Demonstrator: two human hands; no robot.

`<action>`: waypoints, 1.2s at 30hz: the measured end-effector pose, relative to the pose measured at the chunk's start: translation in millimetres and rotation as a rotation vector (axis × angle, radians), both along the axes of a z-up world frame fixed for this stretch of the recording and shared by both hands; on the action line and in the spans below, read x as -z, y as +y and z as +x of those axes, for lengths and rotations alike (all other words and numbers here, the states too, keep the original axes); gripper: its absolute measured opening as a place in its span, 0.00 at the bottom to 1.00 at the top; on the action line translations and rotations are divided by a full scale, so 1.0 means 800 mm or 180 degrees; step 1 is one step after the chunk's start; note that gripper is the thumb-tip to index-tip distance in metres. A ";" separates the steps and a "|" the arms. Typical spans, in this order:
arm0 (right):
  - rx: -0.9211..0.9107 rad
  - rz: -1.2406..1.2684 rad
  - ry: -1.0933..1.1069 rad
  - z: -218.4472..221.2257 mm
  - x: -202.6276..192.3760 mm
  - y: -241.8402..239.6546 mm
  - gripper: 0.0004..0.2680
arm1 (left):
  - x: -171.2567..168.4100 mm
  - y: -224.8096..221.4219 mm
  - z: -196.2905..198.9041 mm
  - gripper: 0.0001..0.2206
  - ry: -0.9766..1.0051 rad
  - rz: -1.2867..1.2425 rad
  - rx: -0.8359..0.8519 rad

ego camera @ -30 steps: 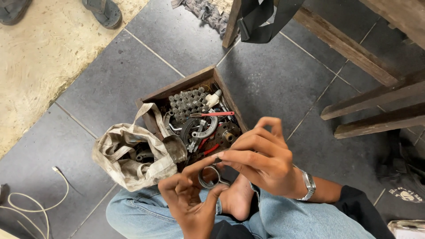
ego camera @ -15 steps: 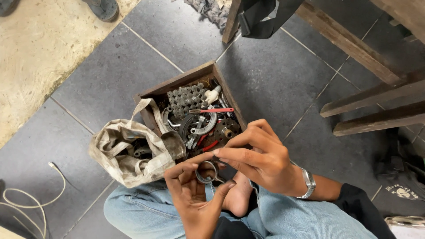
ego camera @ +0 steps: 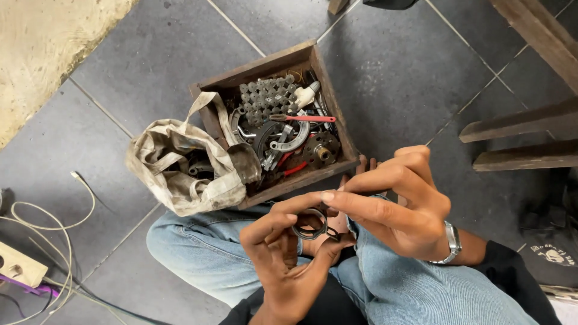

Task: Filing a small metal component with a hand file to smooth or shape it.

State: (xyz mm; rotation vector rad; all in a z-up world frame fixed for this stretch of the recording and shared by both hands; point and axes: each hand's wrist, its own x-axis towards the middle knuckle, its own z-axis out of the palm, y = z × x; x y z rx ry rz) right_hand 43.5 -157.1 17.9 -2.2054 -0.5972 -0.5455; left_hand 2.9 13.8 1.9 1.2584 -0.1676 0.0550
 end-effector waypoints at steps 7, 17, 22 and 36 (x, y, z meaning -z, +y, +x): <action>0.0150 -0.0380 -0.0225 0.001 -0.005 0.006 0.08 | 0.001 0.000 0.000 0.31 0.0056 0.0141 -0.0064; 0.0154 -0.0506 -0.0325 -0.002 -0.003 0.003 0.06 | 0.013 -0.007 -0.005 0.32 -0.0084 0.0105 -0.0324; 0.0210 -0.0404 -0.0370 -0.001 -0.001 0.005 0.06 | 0.015 -0.008 -0.011 0.33 -0.0019 -0.0113 -0.0266; 0.0483 -0.0692 -0.0851 -0.006 0.006 0.009 0.07 | 0.014 -0.014 -0.009 0.32 -0.0033 -0.0372 -0.0195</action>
